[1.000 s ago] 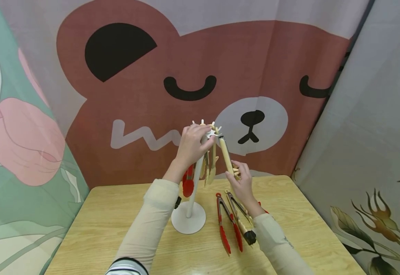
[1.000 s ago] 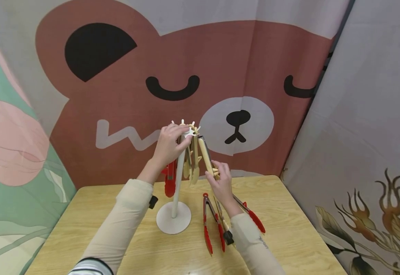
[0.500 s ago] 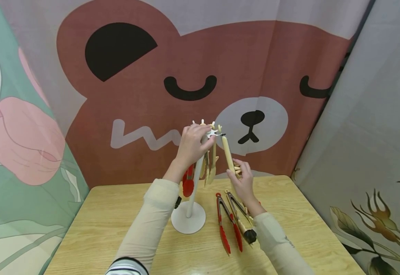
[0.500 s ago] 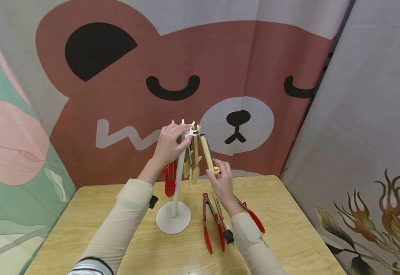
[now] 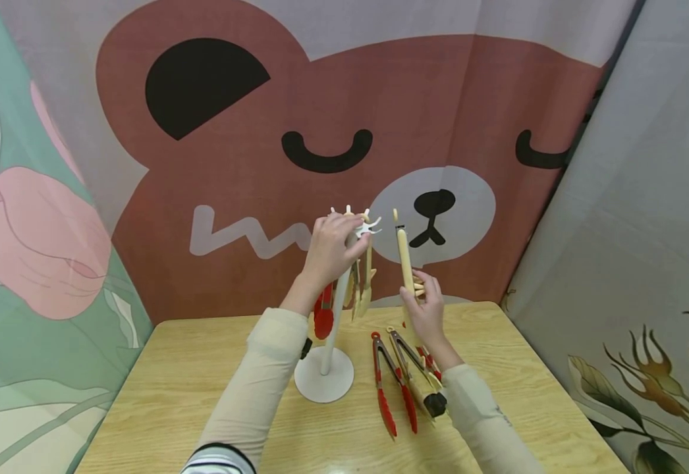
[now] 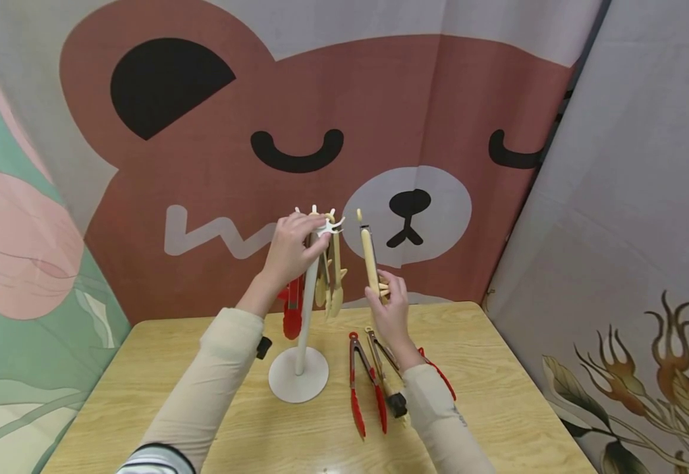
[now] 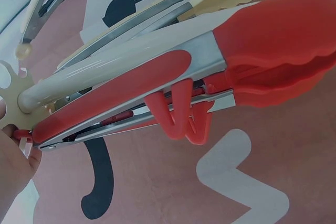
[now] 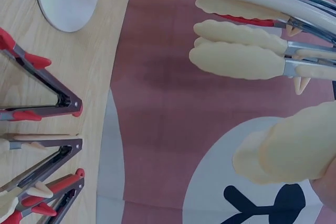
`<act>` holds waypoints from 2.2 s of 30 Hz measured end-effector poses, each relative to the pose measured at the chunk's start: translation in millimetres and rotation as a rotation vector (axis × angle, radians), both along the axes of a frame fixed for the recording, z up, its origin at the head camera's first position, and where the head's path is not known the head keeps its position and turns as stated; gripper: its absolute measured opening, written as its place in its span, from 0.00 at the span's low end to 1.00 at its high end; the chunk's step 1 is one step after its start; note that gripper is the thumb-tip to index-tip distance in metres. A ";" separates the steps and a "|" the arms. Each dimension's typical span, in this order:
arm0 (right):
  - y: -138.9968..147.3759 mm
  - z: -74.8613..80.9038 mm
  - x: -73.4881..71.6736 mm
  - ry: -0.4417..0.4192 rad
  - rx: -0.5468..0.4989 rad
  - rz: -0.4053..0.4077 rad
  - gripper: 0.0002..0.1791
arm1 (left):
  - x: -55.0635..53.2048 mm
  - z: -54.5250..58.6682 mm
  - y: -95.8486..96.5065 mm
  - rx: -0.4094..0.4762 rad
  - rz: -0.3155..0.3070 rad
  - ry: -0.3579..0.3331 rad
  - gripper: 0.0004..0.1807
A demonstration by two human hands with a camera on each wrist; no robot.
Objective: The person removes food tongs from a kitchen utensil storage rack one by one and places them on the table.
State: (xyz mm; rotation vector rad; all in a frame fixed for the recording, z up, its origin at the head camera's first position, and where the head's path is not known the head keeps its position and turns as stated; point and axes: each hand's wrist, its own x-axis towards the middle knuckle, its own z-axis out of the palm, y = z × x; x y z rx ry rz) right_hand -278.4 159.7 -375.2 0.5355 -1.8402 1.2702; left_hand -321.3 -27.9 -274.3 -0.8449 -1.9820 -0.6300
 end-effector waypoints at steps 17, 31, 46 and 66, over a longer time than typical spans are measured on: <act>9.1 -12.2 1.9 -0.066 0.025 -0.046 0.21 | 0.0 0.2 1.2 0.002 -0.007 -0.018 0.15; 41.9 -61.4 -20.1 -0.143 0.028 -0.068 0.22 | 0.4 0.7 1.3 0.011 -0.012 -0.032 0.15; 65.3 -93.1 -21.3 -0.238 0.062 -0.143 0.22 | 0.2 -0.3 0.7 0.010 -0.007 -0.020 0.15; 92.6 -112.5 -15.0 -0.324 0.074 -0.182 0.25 | 0.3 -0.5 1.0 0.008 -0.002 -0.024 0.15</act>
